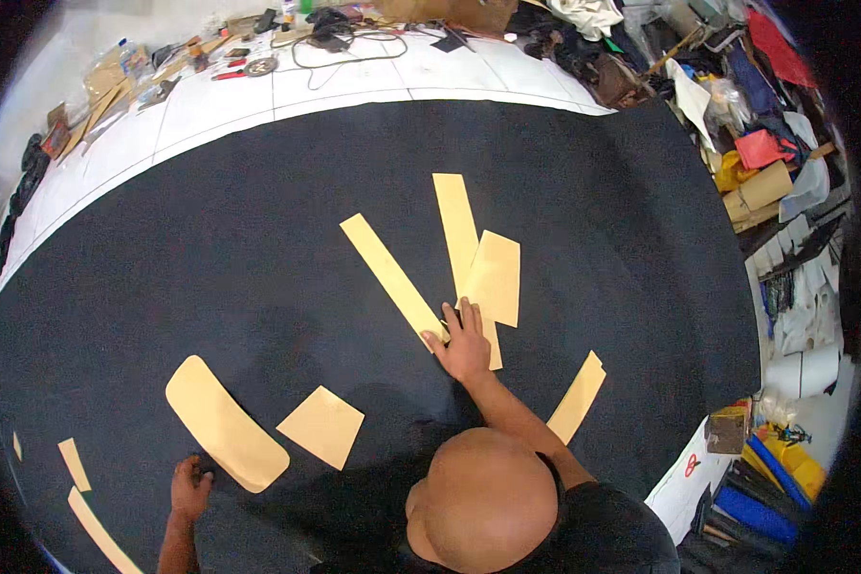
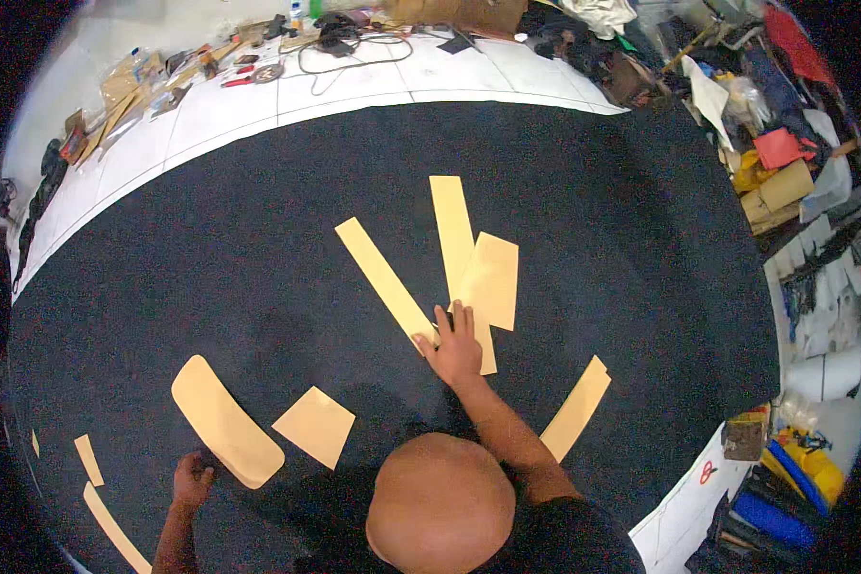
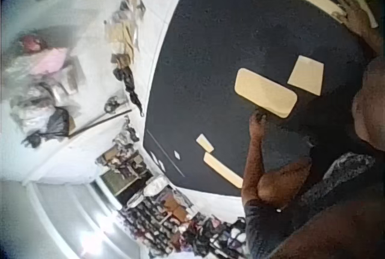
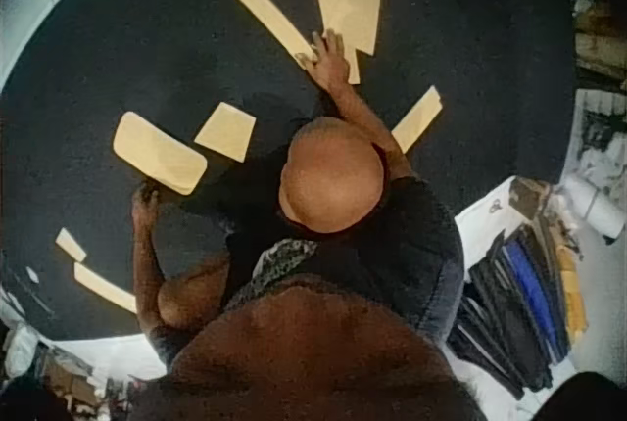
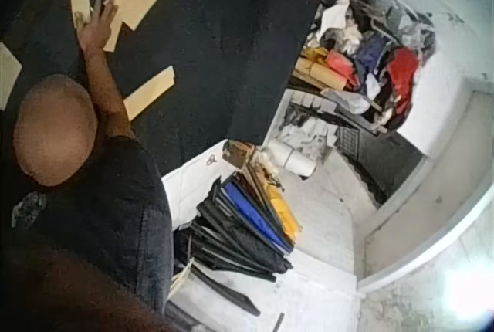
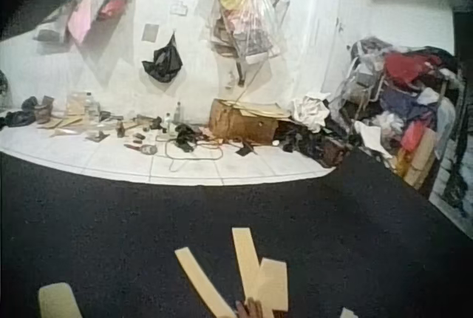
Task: The person arranges cardboard pattern templates across a large sheet of black fabric and traces around their outlines onto the fabric using a marking tool.
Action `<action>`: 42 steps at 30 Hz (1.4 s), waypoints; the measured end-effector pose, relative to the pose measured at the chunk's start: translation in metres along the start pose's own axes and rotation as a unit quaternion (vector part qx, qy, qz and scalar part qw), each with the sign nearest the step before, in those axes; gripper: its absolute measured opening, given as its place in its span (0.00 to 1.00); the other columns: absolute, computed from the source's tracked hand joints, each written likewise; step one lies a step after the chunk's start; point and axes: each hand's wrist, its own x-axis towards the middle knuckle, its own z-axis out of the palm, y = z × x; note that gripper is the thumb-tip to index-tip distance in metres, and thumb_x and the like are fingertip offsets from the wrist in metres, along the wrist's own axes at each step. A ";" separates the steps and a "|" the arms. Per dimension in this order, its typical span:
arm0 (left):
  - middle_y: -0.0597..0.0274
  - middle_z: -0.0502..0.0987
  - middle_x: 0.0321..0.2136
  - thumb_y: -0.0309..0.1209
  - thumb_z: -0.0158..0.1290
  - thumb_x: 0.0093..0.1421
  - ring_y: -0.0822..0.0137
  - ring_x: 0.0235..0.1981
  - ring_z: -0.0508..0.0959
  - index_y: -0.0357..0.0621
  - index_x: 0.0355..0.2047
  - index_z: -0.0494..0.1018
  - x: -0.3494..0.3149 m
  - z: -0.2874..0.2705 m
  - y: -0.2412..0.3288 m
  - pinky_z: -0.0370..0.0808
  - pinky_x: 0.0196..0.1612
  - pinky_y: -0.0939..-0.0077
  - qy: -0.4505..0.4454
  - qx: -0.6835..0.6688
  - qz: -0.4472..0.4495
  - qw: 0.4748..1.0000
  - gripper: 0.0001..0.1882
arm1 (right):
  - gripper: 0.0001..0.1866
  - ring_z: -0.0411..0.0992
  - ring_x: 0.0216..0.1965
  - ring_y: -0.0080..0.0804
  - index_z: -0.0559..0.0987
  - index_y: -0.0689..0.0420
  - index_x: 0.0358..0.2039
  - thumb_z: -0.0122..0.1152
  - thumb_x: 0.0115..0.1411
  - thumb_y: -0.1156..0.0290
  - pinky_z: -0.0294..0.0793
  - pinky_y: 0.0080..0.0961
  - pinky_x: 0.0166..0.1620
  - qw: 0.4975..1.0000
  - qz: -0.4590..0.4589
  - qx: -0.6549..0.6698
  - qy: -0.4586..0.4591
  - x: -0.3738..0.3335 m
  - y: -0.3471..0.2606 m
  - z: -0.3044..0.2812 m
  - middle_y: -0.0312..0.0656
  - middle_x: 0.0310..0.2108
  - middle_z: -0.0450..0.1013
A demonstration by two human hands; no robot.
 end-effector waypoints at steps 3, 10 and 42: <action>0.44 0.75 0.47 0.30 0.62 0.58 0.52 0.45 0.79 0.37 0.57 0.71 0.004 -0.005 0.001 0.78 0.50 0.61 0.024 -0.038 -0.006 0.999 0.26 | 0.32 0.57 0.70 0.61 0.73 0.50 0.64 0.58 0.66 0.46 0.71 0.50 0.62 1.000 -0.016 0.011 0.022 0.004 0.013 0.002 0.59 0.68 0.60; 0.44 0.75 0.49 0.31 0.63 0.58 0.50 0.47 0.78 0.36 0.56 0.71 0.007 -0.002 0.010 0.78 0.51 0.58 -0.024 -0.023 -0.001 0.999 0.27 | 0.26 0.64 0.66 0.59 0.75 0.52 0.61 0.60 0.66 0.55 0.76 0.44 0.59 0.995 -0.034 -0.025 0.090 0.017 0.047 0.009 0.55 0.65 0.66; 0.43 0.75 0.52 0.41 0.60 0.64 0.48 0.50 0.79 0.39 0.58 0.71 -0.005 -0.016 0.041 0.76 0.55 0.55 -0.028 0.006 -0.039 0.999 0.27 | 0.30 0.63 0.66 0.53 0.79 0.50 0.57 0.69 0.57 0.49 0.77 0.45 0.58 0.879 -0.409 0.142 -0.201 -0.085 -0.141 0.001 0.50 0.65 0.65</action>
